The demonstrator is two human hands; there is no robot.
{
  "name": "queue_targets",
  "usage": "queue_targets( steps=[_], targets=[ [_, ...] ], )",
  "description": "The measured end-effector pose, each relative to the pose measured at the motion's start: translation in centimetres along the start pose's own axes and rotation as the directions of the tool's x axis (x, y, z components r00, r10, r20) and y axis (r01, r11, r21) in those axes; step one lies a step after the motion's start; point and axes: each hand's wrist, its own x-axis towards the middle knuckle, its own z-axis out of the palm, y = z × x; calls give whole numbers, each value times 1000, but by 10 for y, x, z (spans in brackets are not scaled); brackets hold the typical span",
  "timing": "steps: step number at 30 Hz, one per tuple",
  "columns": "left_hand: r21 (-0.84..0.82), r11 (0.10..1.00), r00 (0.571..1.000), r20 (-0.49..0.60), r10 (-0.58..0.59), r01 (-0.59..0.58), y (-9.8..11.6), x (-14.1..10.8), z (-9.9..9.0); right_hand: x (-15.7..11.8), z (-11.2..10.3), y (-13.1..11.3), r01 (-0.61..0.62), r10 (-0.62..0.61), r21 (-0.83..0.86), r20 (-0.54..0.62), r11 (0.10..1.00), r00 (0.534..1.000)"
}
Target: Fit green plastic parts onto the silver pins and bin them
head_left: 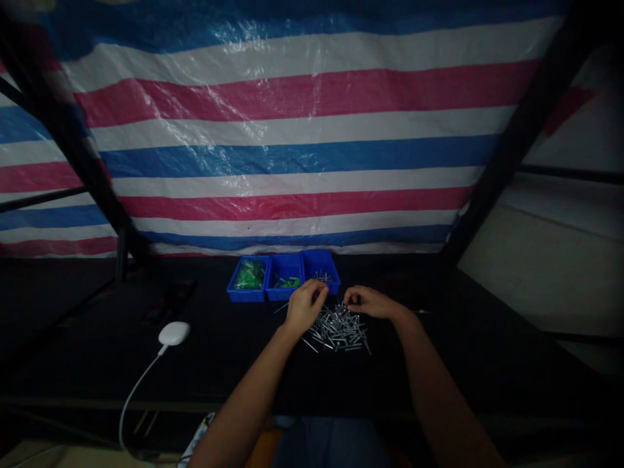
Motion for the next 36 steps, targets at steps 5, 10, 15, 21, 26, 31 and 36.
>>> queue_targets(
  steps=[5,10,15,21,26,31,36],
  targets=[
    [-6,1000,1000,19,-2,2,0,0,0,1,1,1,-20,20,41,4,999,1000],
    [-4,1000,999,34,7,-6,-1,0,0,-1,-1,-5,-2,-6,199,40,980,999],
    [-8,1000,993,118,28,-27,0,-1,1,-5,-3,-22,-16,-2,341,53,940,999],
    [15,999,993,113,30,-32,-3,-1,3,0,5,-31,60,-72,345,21,937,997],
    [24,1000,997,83,8,-10,-5,0,3,4,6,-36,84,-77,374,-32,923,996],
    [28,1000,996,94,3,-5,-4,0,3,5,2,-41,102,-46,344,-169,933,985],
    [-21,996,991,104,-82,85,-9,0,7,11,7,-46,145,-20,287,-397,947,918]
  ],
)
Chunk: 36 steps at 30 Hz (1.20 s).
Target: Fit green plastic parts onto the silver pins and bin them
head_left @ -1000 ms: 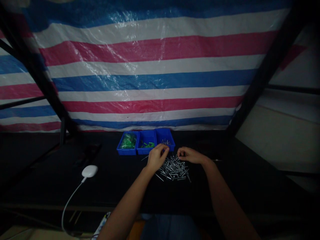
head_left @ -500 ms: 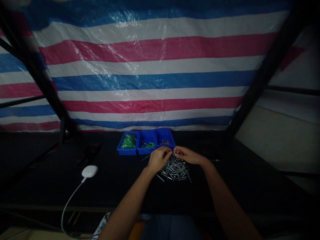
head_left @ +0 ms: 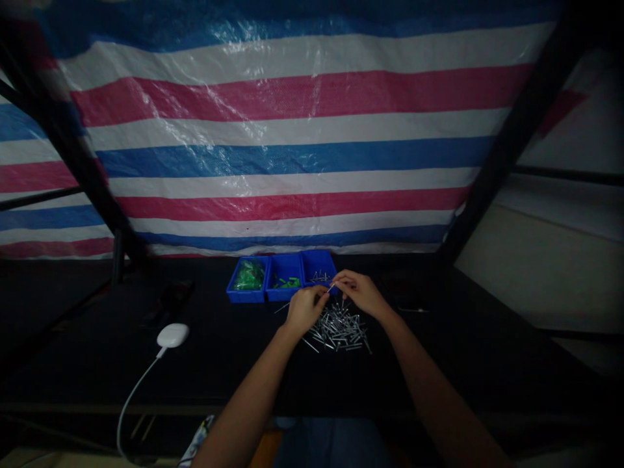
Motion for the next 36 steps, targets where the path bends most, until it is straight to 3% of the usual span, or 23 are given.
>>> queue_targets(
  steps=[3,7,13,17,22,26,30,36],
  targets=[
    [-148,988,999,-6,-44,43,-4,2,4,1,7,-5,13,-2,132,-76,991,997],
    [-401,911,993,-21,-114,96,-6,7,5,3,12,-9,31,-10,313,-67,949,998],
    [-607,769,974,34,-224,198,-6,11,3,4,13,-6,21,9,341,-85,940,996],
    [-576,797,978,25,-205,182,-6,10,4,5,16,-6,-19,60,338,-110,941,992],
    [-387,921,997,-46,-69,46,-1,7,4,5,18,-11,-34,80,343,-122,939,989],
    [-296,955,997,-76,-28,4,2,5,0,4,16,-16,-27,77,379,-120,925,990],
    [-297,955,991,-127,-46,7,1,7,-2,2,13,-17,-44,88,414,-90,909,992],
    [-416,905,974,-156,-167,88,-2,11,-5,1,11,-16,-68,100,464,-44,883,994]
  ],
)
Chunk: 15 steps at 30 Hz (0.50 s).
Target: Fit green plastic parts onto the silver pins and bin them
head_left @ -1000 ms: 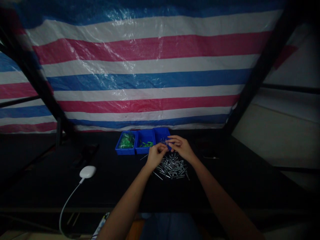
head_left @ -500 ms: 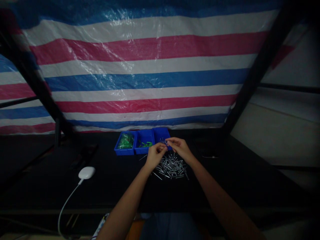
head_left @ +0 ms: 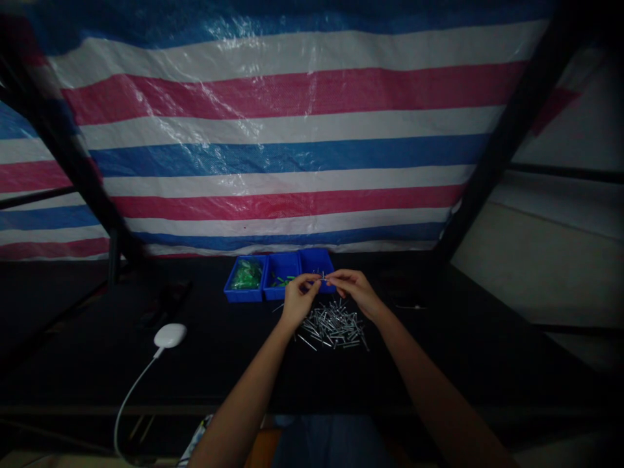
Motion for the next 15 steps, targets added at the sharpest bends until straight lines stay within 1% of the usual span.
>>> queue_targets(
  steps=[5,8,15],
  targets=[
    [-166,985,998,-40,-51,43,1,3,-2,0,2,1,-20,23,-31,74,999,997],
    [-248,967,997,-46,-69,56,2,4,-2,1,4,4,-40,44,-45,79,998,996],
    [-316,947,997,-41,-68,52,1,5,0,2,5,11,-106,109,-47,70,993,992]
  ],
)
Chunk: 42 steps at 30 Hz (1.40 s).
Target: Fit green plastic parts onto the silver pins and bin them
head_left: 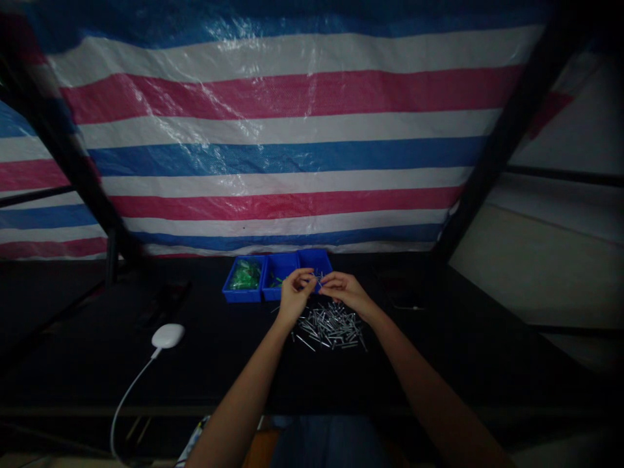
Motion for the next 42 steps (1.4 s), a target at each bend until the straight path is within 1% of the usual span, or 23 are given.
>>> queue_targets(
  steps=[4,9,13,17,23,29,31,37,42],
  targets=[
    [-2,1000,1000,5,-10,10,-1,0,0,1,1,4,-24,24,5,29,1000,999],
    [12,1000,1000,7,0,-1,1,-1,1,2,1,8,-10,10,8,54,1000,998],
    [51,999,999,34,-8,6,1,-1,1,2,3,7,-11,11,-13,54,1000,998],
    [101,995,998,62,-28,22,1,-3,1,2,7,4,-1,1,0,30,1000,1000],
    [164,986,997,72,23,-35,7,-5,2,2,8,4,33,-33,0,-16,999,999],
    [174,980,990,125,72,-93,7,-6,5,5,2,8,56,-56,8,-65,998,996],
    [177,978,986,146,84,-110,6,-7,6,5,-1,7,66,-64,21,-98,998,993],
    [242,966,974,224,31,-86,-1,-9,7,1,-4,-5,117,-101,102,-149,988,984],
    [239,969,972,236,4,-62,-8,-9,5,-3,-5,-13,133,-108,128,-184,983,977]
  ],
)
